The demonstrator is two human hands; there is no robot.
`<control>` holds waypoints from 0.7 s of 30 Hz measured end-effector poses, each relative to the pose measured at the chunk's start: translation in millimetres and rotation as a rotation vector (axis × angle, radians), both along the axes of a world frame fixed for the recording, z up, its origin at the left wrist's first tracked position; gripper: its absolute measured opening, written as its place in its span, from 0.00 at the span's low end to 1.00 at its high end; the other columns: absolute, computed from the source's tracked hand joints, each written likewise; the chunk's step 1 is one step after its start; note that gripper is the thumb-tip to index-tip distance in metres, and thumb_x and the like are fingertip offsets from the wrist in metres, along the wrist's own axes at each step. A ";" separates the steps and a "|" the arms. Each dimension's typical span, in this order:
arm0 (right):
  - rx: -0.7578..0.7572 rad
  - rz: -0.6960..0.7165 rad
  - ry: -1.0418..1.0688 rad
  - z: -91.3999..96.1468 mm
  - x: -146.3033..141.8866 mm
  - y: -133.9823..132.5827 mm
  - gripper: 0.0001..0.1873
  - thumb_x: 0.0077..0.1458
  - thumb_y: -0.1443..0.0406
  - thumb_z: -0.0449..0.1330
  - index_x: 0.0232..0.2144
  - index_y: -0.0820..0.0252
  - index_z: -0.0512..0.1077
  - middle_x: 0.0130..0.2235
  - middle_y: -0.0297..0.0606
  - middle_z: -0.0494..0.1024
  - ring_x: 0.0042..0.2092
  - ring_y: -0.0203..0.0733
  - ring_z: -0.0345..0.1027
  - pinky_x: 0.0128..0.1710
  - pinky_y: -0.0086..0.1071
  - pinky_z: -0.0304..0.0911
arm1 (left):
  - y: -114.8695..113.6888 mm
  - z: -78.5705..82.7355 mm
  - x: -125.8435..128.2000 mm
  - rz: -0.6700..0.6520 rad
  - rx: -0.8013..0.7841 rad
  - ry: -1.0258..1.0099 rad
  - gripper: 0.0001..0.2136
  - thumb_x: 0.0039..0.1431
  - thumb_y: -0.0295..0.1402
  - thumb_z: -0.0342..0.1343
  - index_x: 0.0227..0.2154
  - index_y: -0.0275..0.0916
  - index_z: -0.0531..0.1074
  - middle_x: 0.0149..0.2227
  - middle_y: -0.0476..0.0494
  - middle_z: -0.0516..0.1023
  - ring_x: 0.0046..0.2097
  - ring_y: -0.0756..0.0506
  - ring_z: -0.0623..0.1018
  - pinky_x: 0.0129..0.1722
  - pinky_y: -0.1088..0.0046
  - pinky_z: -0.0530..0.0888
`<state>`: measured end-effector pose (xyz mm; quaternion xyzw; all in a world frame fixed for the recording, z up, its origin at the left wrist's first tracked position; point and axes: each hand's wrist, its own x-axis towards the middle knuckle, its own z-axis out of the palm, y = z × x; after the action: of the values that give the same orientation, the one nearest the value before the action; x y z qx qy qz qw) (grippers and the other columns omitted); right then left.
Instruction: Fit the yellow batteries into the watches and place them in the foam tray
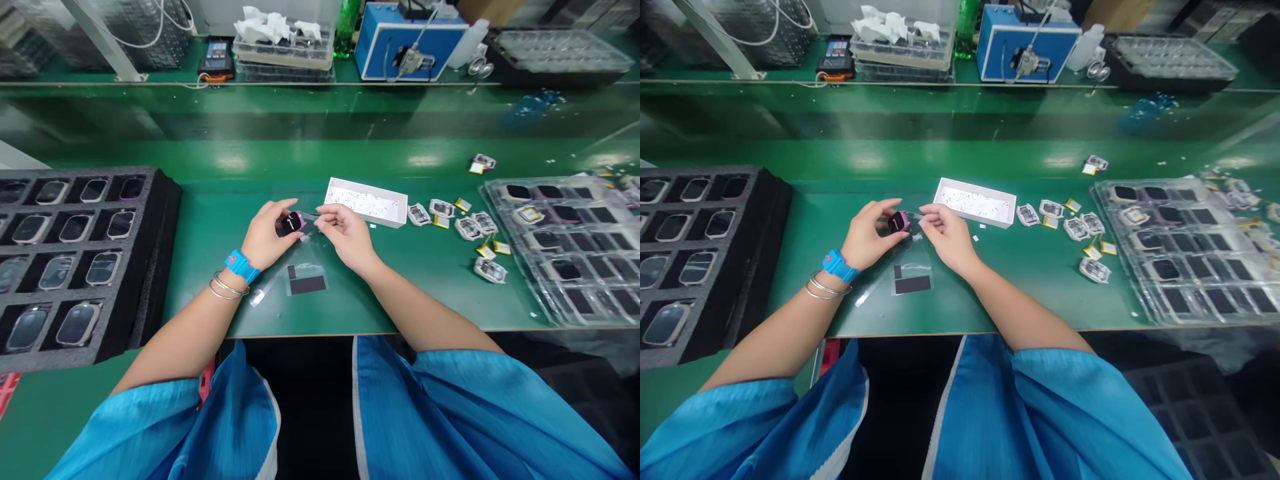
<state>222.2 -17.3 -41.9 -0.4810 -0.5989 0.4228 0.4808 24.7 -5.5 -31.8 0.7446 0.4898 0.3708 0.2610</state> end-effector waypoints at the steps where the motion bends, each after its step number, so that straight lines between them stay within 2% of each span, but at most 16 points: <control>1: 0.007 0.001 -0.009 0.5 0.1 -0.3 0.13 0.55 0.62 0.61 0.43 0.56 0.73 0.37 0.35 0.79 0.39 0.38 0.74 0.42 0.36 0.71 | 0.5 -1.0 -0.3 0.011 0.007 -0.011 0.29 0.47 0.27 0.67 0.55 0.43 0.70 0.43 0.45 0.75 0.45 0.44 0.77 0.43 0.64 0.79; 6: 0.019 -0.019 -0.083 0.5 0.6 3.6 0.13 0.54 0.63 0.59 0.42 0.57 0.74 0.35 0.36 0.80 0.37 0.39 0.74 0.42 0.37 0.70 | 6.6 -6.4 -1.6 0.112 0.023 -0.150 0.33 0.46 0.29 0.67 0.57 0.41 0.64 0.42 0.45 0.77 0.44 0.45 0.78 0.42 0.67 0.79; 10: 0.018 -0.039 -0.108 -5.1 3.1 10.6 0.14 0.51 0.61 0.59 0.40 0.58 0.75 0.32 0.35 0.79 0.35 0.40 0.74 0.40 0.38 0.70 | 11.9 -3.7 -0.8 0.205 0.163 -0.264 0.29 0.48 0.34 0.68 0.53 0.41 0.65 0.44 0.43 0.76 0.45 0.45 0.78 0.41 0.69 0.78; 13: 0.002 -0.047 -0.123 -8.9 6.9 11.7 0.16 0.48 0.57 0.60 0.39 0.57 0.76 0.32 0.36 0.81 0.34 0.43 0.76 0.39 0.39 0.70 | 2.2 16.0 -2.4 0.259 0.330 -0.341 0.25 0.53 0.41 0.66 0.51 0.40 0.66 0.46 0.41 0.74 0.47 0.44 0.78 0.42 0.69 0.77; 17: -0.059 -0.096 -0.200 -17.6 13.8 18.1 0.21 0.45 0.50 0.61 0.37 0.56 0.77 0.32 0.40 0.82 0.35 0.48 0.77 0.39 0.43 0.70 | -32.3 58.8 -17.1 0.287 0.557 -0.335 0.22 0.60 0.43 0.61 0.53 0.42 0.65 0.49 0.39 0.74 0.49 0.43 0.77 0.44 0.68 0.77; 19: -0.092 -0.104 -0.235 -21.6 15.3 23.3 0.23 0.42 0.47 0.62 0.36 0.55 0.77 0.32 0.41 0.82 0.35 0.51 0.77 0.39 0.46 0.70 | -50.8 77.2 -36.7 0.280 0.635 -0.231 0.21 0.61 0.42 0.61 0.53 0.42 0.66 0.50 0.39 0.74 0.49 0.44 0.77 0.46 0.67 0.77; 21: -0.127 -0.112 -0.263 -22.7 14.7 25.3 0.25 0.40 0.46 0.61 0.36 0.54 0.77 0.32 0.42 0.82 0.36 0.54 0.78 0.39 0.49 0.70 | -63.1 89.5 -70.8 0.311 0.668 -0.101 0.21 0.59 0.42 0.63 0.52 0.42 0.68 0.49 0.39 0.75 0.49 0.44 0.77 0.47 0.66 0.77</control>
<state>236.9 8.0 -64.6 -0.5943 -0.6010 0.3658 0.3896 -46.1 -68.6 57.7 0.6863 0.4355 0.5817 -0.0320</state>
